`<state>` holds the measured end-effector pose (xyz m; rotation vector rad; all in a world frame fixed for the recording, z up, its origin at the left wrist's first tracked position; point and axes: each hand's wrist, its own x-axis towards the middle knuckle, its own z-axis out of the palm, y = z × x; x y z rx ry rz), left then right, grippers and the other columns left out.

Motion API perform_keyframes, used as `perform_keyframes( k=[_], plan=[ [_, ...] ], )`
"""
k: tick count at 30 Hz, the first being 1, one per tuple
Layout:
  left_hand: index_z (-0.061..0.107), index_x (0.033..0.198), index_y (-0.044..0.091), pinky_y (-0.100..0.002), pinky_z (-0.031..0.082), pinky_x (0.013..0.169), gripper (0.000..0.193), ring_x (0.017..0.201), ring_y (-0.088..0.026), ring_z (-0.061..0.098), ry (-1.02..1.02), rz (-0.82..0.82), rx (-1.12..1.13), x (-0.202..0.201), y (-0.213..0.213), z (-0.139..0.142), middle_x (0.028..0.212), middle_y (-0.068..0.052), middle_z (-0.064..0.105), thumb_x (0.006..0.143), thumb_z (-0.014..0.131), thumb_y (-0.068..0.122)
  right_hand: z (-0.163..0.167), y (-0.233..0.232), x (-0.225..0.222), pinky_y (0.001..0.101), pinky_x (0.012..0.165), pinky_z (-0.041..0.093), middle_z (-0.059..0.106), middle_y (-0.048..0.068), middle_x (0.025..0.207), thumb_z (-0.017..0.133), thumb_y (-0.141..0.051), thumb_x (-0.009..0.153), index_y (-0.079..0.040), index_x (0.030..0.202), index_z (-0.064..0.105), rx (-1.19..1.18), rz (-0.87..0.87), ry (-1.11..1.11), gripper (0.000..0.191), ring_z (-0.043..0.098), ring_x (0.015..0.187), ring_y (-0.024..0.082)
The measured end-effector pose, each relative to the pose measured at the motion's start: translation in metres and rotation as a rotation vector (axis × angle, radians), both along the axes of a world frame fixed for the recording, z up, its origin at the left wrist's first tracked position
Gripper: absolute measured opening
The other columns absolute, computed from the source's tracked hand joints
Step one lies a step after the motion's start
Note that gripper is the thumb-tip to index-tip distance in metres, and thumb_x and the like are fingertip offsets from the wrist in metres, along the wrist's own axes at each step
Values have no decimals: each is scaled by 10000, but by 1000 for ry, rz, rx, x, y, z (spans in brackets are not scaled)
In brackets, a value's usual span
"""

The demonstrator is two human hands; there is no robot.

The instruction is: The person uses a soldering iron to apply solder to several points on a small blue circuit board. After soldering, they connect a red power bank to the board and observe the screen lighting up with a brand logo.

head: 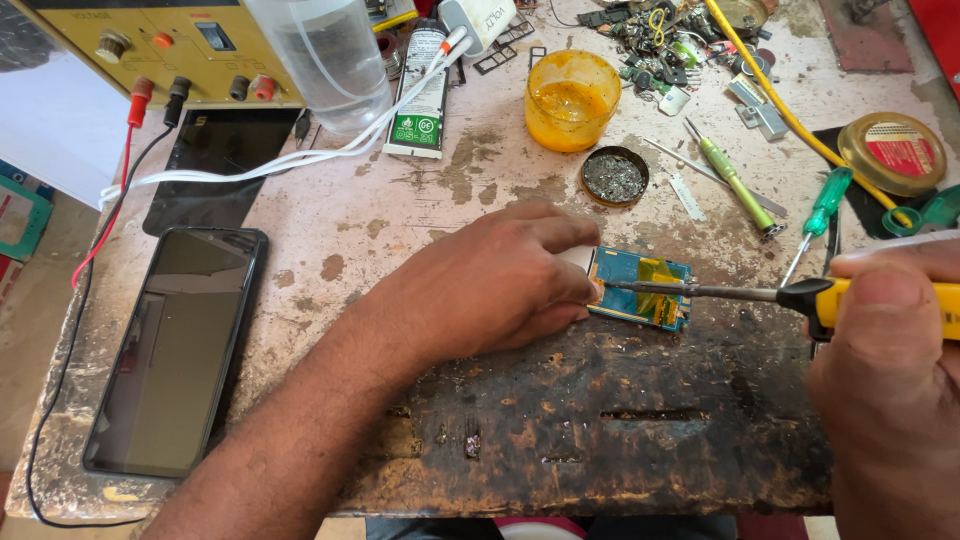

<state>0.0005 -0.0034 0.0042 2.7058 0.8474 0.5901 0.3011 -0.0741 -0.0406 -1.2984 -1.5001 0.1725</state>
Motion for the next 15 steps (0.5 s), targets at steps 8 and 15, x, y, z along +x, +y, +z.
perform_keyframes(
  k=[8,15],
  plan=[
    [803,975,142,-430,509,1024,171,1278,-309,579,-8,-4,-9,-1,1,-1,1348,-138,653,878,752,274,-15,12,15,234,679,506,568,44,921,492,-570,1202,11,1076,582,-3,32,31,601,624,740,117],
    [805,959,147,-430,517,1005,173,1271,-306,583,7,12,-11,1,0,-1,1340,-132,657,872,751,287,-11,-2,9,233,690,451,579,74,907,526,-525,1236,23,1064,590,64,58,-81,578,580,699,134]
  ],
)
